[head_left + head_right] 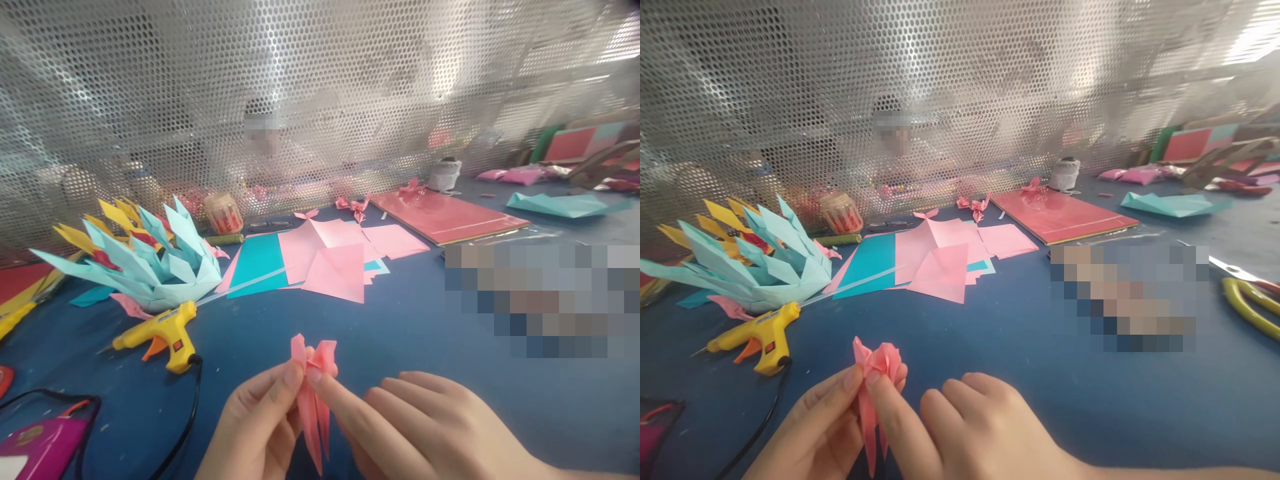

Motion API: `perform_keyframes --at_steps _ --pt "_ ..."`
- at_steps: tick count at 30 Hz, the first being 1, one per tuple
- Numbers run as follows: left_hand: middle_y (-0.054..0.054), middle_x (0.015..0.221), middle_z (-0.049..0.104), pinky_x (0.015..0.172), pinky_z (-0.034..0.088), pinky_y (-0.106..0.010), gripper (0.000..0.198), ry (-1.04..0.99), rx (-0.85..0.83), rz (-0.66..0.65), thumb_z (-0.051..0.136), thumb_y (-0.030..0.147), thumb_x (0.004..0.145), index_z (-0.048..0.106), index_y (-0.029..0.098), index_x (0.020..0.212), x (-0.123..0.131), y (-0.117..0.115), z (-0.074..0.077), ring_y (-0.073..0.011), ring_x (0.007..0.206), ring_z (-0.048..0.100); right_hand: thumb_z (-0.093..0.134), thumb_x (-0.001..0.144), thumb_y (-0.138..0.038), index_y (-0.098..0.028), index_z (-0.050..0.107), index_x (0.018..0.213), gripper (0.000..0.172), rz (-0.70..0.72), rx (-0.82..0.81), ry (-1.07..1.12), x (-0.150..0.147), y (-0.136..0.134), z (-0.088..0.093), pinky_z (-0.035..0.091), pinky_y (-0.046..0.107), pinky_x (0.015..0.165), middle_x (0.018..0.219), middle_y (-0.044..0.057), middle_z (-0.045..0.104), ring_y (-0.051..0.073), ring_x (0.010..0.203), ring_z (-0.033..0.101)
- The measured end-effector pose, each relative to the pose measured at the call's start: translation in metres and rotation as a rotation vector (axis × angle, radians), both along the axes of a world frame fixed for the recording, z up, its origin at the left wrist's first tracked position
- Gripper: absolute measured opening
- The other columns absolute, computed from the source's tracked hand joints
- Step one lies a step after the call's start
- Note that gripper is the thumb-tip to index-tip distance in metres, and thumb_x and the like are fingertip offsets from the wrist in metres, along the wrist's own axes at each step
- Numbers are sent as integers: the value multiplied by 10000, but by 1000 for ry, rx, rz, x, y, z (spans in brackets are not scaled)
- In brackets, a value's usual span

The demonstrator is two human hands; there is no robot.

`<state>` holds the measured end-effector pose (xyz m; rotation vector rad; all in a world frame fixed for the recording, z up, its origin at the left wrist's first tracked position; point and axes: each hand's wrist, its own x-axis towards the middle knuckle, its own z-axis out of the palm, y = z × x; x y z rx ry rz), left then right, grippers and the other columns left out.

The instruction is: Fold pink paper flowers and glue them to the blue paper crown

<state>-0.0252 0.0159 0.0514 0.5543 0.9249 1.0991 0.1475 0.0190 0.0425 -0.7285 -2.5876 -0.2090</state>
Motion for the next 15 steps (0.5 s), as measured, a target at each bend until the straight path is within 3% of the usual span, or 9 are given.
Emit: perform_keyframes --at_steps 8,15 --pt "-39 776 761 705 522 -181 187 -76 -118 10 816 289 634 771 162 763 -4 -2 -8 -139 775 661 349 887 -73 -13 399 1350 469 -13 -52 -84 0 -1 2 391 280 380 584 -15 552 137 431 504" --pt "1 637 708 643 513 -168 190 -4 -89 34 834 301 603 774 173 729 -2 -3 -2 -104 623 614 303 905 -79 10 405 1334 450 23 -10 -93 -1 -3 2 384 299 377 594 -2 550 151 442 508"
